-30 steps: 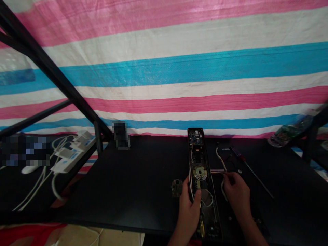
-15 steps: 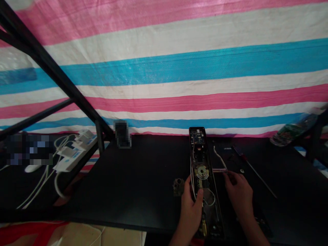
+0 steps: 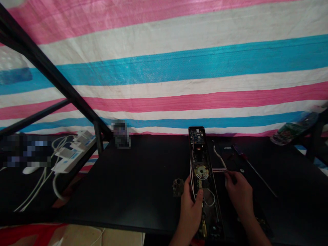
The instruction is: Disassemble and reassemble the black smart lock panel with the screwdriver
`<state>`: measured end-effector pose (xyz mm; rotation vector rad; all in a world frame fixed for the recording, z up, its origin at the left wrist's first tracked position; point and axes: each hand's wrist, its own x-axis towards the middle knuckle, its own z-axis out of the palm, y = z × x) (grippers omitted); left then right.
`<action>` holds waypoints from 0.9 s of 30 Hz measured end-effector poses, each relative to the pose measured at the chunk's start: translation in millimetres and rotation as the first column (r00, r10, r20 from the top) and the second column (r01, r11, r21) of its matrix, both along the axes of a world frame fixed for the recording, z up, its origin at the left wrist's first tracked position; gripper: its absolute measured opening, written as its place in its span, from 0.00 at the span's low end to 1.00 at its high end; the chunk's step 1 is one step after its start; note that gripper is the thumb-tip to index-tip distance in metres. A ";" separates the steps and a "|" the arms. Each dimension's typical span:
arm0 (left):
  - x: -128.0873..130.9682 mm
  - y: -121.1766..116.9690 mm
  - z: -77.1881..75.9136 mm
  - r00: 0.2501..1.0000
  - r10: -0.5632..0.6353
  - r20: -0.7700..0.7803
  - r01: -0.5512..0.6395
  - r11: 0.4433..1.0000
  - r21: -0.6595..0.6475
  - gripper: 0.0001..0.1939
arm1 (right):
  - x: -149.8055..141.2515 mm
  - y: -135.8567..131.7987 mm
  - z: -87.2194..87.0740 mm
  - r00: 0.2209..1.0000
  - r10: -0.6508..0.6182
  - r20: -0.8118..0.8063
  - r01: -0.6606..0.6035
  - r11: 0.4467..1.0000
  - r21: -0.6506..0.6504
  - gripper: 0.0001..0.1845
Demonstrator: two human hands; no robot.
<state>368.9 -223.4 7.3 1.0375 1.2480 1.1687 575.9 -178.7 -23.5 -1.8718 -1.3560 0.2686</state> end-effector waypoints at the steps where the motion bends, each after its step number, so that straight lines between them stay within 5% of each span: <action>1: 0.0 0.1 -0.5 1.000 0.000 0.002 0.000 1.000 0.000 0.31 | -0.3 0.1 0.3 1.000 -0.003 -0.001 0.003 1.000 0.001 0.23; 27: 1.3 -0.2 -1.8 1.000 -0.003 -0.004 0.004 1.000 0.009 0.28 | -2.8 1.7 1.6 0.999 -0.003 0.047 0.002 0.999 0.036 0.21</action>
